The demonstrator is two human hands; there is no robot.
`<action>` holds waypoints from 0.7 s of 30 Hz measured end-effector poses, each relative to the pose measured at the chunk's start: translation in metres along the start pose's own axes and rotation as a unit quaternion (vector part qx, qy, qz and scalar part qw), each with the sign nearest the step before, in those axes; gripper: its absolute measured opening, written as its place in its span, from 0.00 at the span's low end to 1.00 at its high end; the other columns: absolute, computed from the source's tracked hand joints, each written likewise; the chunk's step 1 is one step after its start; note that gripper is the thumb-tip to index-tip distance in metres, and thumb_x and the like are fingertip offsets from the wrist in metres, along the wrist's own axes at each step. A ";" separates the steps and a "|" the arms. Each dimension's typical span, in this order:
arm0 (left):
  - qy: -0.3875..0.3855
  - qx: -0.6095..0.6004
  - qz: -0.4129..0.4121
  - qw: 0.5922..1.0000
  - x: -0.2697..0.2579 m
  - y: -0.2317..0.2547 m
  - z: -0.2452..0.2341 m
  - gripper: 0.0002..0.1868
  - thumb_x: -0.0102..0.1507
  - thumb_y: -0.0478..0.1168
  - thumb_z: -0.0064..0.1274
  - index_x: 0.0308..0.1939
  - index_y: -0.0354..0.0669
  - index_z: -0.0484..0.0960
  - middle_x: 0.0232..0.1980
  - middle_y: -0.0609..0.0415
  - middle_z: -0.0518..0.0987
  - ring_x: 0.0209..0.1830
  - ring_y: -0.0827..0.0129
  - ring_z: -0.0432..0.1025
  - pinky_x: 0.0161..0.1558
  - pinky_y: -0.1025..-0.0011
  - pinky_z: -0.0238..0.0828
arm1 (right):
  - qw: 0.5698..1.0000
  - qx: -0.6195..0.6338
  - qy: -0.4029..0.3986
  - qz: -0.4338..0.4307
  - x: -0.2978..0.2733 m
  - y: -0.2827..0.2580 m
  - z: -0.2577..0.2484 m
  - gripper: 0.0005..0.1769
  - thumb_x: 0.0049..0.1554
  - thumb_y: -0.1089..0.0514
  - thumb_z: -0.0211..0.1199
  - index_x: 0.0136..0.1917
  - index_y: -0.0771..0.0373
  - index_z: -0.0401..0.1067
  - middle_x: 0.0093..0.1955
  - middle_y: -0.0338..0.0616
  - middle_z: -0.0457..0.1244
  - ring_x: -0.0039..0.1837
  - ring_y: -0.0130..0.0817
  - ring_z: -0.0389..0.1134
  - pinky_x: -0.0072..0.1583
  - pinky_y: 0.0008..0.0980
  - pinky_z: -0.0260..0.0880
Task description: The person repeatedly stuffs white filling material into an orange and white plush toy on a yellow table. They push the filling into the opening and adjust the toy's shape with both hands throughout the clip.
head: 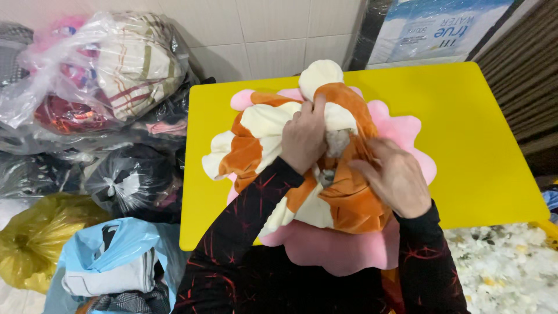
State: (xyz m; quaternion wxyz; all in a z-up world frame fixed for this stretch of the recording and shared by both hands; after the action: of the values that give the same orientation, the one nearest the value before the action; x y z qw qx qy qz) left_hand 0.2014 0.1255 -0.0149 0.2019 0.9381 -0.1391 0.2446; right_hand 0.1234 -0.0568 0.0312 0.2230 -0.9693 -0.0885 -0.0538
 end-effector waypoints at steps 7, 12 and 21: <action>-0.127 -0.170 -0.028 0.977 -0.025 -0.025 -0.044 0.52 0.51 0.30 0.58 0.77 0.43 0.49 0.68 0.37 0.66 0.60 0.35 0.66 0.55 0.45 0.64 | 0.977 -0.128 0.129 -0.112 0.051 -0.041 0.049 0.65 0.35 0.47 0.80 0.78 0.59 0.49 0.75 0.62 0.48 0.72 0.61 0.54 0.63 0.57 0.57; -0.167 -0.214 -0.089 0.958 -0.061 -0.031 -0.054 0.44 0.56 0.31 0.54 0.77 0.43 0.57 0.61 0.38 0.74 0.56 0.39 0.72 0.54 0.50 0.71 | 0.989 -0.137 0.053 -0.002 0.083 -0.013 0.076 0.44 0.64 0.65 0.58 0.89 0.54 0.48 0.60 0.52 0.61 0.59 0.48 0.67 0.57 0.43 0.70; -0.075 -0.136 -0.048 0.987 -0.036 -0.024 -0.075 0.32 0.58 0.57 0.64 0.55 0.38 0.76 0.51 0.42 0.78 0.50 0.44 0.71 0.46 0.51 0.70 | 0.989 0.033 0.080 -0.121 0.066 -0.006 0.047 0.53 0.38 0.66 0.70 0.76 0.65 0.55 0.66 0.62 0.56 0.67 0.61 0.57 0.63 0.52 0.61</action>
State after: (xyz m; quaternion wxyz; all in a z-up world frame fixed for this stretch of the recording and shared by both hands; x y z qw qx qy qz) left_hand 0.1499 0.1862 0.0191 0.3284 0.9231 -0.1407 0.1425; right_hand 0.1900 -0.0209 0.0008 0.2528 -0.9363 -0.1886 -0.1548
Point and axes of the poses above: each hand's wrist, its own x-axis towards the middle knuckle, its own z-axis out of the palm, y = z × x, the point moved 3 cm from there along x, towards the middle knuckle
